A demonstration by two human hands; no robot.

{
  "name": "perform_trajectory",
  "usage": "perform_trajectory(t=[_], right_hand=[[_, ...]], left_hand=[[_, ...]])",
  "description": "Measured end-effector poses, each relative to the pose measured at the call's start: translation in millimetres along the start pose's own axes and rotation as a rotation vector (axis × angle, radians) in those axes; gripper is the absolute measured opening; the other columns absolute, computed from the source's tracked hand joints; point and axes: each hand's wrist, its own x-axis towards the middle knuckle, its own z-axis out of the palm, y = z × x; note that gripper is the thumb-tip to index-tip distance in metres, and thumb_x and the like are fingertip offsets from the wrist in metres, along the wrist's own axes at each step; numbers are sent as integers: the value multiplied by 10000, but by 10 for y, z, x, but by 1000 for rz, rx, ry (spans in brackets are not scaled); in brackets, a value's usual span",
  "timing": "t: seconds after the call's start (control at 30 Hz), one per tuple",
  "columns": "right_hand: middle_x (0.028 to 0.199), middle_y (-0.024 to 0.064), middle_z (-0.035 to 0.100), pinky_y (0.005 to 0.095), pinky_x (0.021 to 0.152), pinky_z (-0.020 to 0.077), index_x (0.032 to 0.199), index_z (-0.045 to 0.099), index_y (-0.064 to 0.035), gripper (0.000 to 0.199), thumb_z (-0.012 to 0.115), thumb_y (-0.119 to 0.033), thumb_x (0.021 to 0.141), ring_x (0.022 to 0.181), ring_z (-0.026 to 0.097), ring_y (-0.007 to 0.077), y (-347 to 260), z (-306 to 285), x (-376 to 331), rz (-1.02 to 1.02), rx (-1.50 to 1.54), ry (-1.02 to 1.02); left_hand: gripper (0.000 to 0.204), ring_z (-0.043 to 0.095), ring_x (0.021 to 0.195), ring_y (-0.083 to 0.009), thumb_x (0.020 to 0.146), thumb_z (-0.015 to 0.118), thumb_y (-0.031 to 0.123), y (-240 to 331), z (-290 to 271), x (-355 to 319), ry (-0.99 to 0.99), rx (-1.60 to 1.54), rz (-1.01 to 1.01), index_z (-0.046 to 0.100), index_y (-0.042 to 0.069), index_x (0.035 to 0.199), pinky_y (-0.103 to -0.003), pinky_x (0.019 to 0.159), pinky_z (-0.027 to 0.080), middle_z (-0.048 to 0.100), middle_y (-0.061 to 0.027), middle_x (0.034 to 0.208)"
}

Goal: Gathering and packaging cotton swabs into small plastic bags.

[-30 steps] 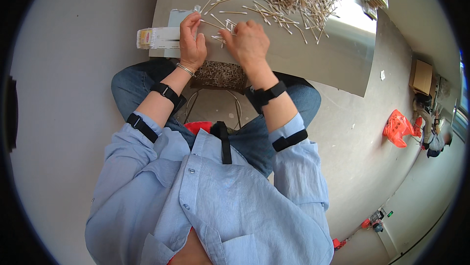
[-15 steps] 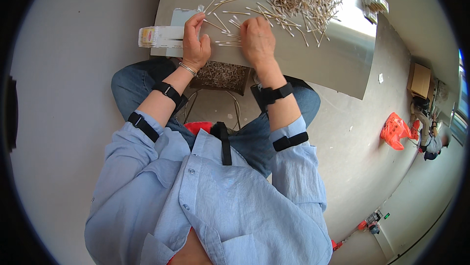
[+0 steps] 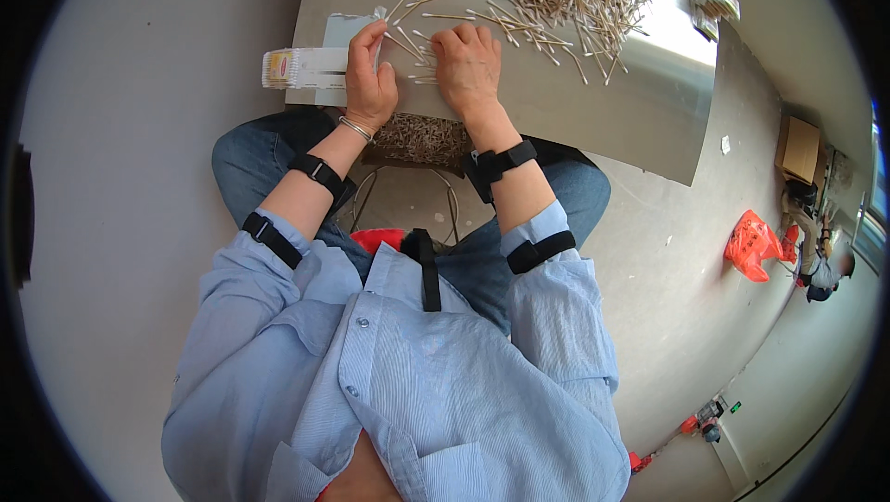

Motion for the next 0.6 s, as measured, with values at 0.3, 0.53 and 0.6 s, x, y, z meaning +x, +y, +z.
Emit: perform_trajectory(t=[0.3, 0.53, 0.6], right_hand=[[887, 29, 623, 374, 807, 432, 831, 727, -150, 130, 725, -251, 750, 939, 548, 249, -73, -101, 106, -35, 80, -111], [855, 48, 619, 369, 809, 460, 828, 723, -129, 130, 724, -235, 752, 896, 554, 264, -163, -17, 280, -118, -43, -241], [855, 46, 618, 372, 803, 464, 828, 722, -127, 115, 720, -216, 754, 888, 554, 264, -72, -48, 313, -151, -8, -279]], left_hand=[[517, 450, 1256, -297, 750, 393, -113, -25, -32, -1, -13, -61, -50, 402, -49, 1263, -396, 1096, 355, 444, -188, 1291], [546, 469, 1180, -369, 724, 387, -94, -25, -5, 11, 18, -31, 4, 399, -24, 1266, -417, 1052, 389, 456, -215, 1254], [547, 465, 1182, -377, 724, 393, -88, -13, -11, 22, 16, -23, 12, 398, -23, 1267, -421, 1058, 380, 458, -215, 1254]])
